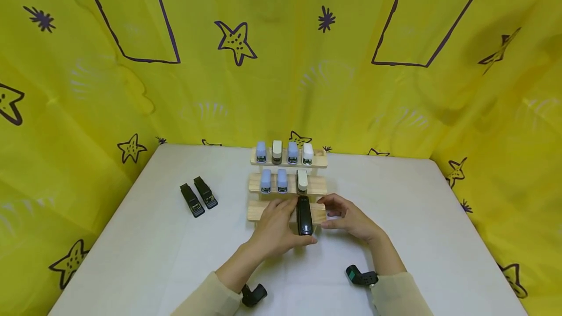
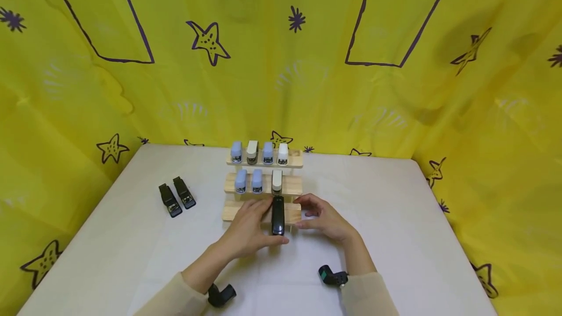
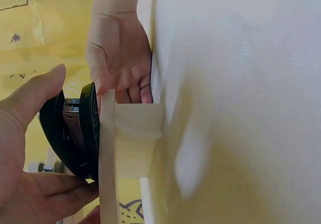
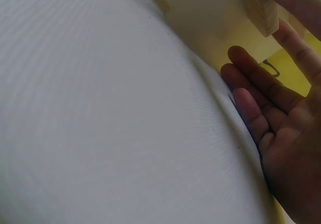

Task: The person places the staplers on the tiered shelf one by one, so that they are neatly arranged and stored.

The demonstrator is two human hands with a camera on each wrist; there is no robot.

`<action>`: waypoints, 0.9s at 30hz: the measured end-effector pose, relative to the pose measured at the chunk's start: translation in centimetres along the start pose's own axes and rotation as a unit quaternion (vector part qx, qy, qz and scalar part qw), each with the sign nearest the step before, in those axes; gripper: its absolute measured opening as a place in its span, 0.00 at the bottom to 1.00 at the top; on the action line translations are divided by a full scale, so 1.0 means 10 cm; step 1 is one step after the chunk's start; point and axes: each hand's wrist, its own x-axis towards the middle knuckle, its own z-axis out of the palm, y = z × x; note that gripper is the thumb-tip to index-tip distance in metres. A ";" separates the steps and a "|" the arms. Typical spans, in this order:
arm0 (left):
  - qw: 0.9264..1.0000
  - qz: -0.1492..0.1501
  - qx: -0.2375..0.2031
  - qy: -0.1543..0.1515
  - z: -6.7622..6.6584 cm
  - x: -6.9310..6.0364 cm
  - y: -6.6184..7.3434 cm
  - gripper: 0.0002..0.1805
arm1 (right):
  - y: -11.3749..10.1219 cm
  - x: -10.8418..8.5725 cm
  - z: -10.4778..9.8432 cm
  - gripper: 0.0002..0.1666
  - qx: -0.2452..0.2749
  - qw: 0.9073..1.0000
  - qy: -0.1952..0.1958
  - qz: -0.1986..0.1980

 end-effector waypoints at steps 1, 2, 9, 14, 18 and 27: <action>1.000 0.000 0.001 0.000 0.00 0.00 0.00 0.60 | 0.00 0.00 0.00 0.33 -0.003 1.000 -0.001 -0.002; 1.000 -0.001 0.001 0.000 0.00 0.01 0.01 0.60 | 0.00 0.01 0.00 0.33 -0.005 1.000 0.000 -0.001; 1.000 -0.001 -0.002 -0.003 0.00 0.03 0.02 0.57 | -0.01 0.01 -0.01 0.34 -0.002 1.000 -0.001 -0.002; 1.000 0.002 0.002 -0.001 0.02 0.04 0.02 0.55 | -0.01 0.00 -0.01 0.34 0.000 1.000 -0.002 0.000; 1.000 0.002 0.008 0.006 0.04 0.05 0.03 0.55 | -0.01 0.00 -0.01 0.33 0.000 1.000 -0.001 -0.004; 1.000 -0.004 0.019 0.005 0.06 0.05 0.03 0.56 | -0.01 0.00 0.00 0.33 0.003 1.000 -0.002 -0.007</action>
